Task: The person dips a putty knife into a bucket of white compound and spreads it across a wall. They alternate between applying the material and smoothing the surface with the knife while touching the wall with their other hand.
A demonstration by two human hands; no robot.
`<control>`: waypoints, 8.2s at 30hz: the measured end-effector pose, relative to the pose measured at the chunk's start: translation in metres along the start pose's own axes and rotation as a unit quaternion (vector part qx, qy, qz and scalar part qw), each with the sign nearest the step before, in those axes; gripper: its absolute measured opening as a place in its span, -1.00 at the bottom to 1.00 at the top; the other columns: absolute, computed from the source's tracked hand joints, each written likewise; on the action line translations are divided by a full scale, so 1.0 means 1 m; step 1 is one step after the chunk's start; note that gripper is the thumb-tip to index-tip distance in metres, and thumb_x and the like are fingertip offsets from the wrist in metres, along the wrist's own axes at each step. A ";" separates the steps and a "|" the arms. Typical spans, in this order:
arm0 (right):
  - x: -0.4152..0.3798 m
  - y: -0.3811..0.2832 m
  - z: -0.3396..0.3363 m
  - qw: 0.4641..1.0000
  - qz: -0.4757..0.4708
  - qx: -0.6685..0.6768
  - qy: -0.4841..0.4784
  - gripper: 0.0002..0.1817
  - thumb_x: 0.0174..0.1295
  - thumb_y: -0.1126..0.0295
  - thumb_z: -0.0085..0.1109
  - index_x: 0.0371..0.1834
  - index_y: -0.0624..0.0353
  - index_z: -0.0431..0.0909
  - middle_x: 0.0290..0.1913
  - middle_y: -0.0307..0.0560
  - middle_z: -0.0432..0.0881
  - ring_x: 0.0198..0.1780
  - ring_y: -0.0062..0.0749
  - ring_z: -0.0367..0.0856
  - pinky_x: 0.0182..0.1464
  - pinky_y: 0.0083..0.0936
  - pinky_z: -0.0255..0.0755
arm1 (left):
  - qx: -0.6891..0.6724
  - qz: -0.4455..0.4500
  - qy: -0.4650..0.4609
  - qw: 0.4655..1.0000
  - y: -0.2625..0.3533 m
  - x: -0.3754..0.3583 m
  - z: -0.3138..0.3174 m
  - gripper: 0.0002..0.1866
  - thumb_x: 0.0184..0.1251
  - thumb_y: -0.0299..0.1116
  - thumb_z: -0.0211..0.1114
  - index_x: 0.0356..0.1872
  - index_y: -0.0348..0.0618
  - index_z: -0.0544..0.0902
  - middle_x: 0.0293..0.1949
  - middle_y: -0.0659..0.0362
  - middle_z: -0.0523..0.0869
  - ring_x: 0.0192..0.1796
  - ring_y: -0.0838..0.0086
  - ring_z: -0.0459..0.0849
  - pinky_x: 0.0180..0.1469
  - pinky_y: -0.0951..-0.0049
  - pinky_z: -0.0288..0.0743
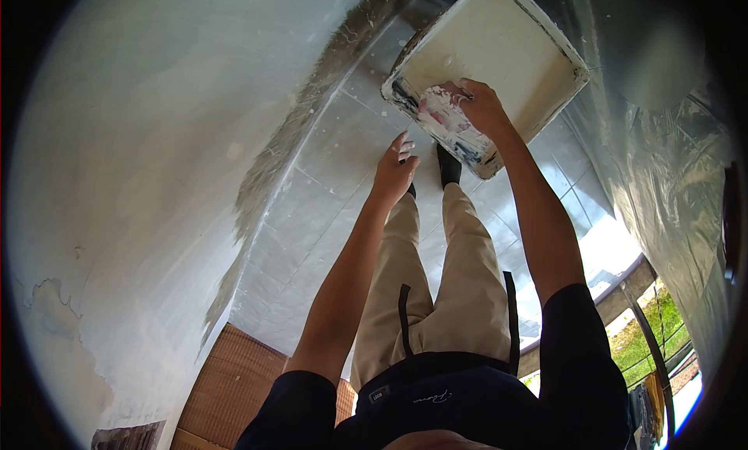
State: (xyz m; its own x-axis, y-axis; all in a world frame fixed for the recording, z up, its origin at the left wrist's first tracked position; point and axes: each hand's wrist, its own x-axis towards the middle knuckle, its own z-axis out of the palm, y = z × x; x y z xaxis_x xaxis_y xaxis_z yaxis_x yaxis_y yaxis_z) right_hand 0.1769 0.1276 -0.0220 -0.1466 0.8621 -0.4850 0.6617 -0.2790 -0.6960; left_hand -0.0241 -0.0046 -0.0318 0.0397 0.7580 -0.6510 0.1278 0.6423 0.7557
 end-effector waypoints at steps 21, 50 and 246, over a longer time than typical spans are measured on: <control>-0.018 -0.021 -0.014 0.926 0.089 0.366 -0.016 -0.65 0.23 0.56 0.12 0.11 0.30 0.56 -0.23 -0.24 0.64 -0.32 -0.63 0.48 -0.22 -0.67 0.37 | 0.021 0.024 -0.040 0.999 0.031 -0.009 -0.038 -0.48 0.36 -0.44 0.17 0.33 -0.28 0.32 0.14 -0.07 0.58 0.11 0.31 0.60 0.00 0.47 0.51; -0.090 -0.346 -0.100 0.659 -0.166 0.732 -0.046 -0.66 0.30 0.64 -0.07 0.15 0.38 0.39 0.02 0.04 0.60 -0.01 -0.26 0.63 0.01 -0.37 0.54 | 0.184 0.319 0.099 0.924 0.340 -0.133 -0.188 -0.52 0.37 -0.44 0.16 0.32 -0.13 0.38 0.16 0.08 0.59 0.17 0.31 0.55 0.10 0.31 0.45; -0.075 -0.072 -0.005 0.991 -0.037 -0.045 0.118 -0.66 0.04 0.60 0.06 -0.05 0.26 0.40 -0.30 0.35 0.64 -0.21 0.30 0.64 -0.16 0.00 0.55 | 0.487 0.144 0.062 0.859 0.119 -0.044 -0.025 -0.44 0.25 -0.31 0.23 0.28 -0.22 0.38 0.08 -0.02 0.58 0.14 0.12 0.54 0.15 0.13 0.42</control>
State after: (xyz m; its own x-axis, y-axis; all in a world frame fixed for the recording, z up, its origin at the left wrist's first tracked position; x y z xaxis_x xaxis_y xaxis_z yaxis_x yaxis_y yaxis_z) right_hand 0.1438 0.0847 0.0672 -0.0280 0.9564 -0.2908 0.7198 -0.1826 -0.6697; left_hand -0.0350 0.0408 0.0885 0.1099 0.9150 -0.3883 0.9016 0.0726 0.4264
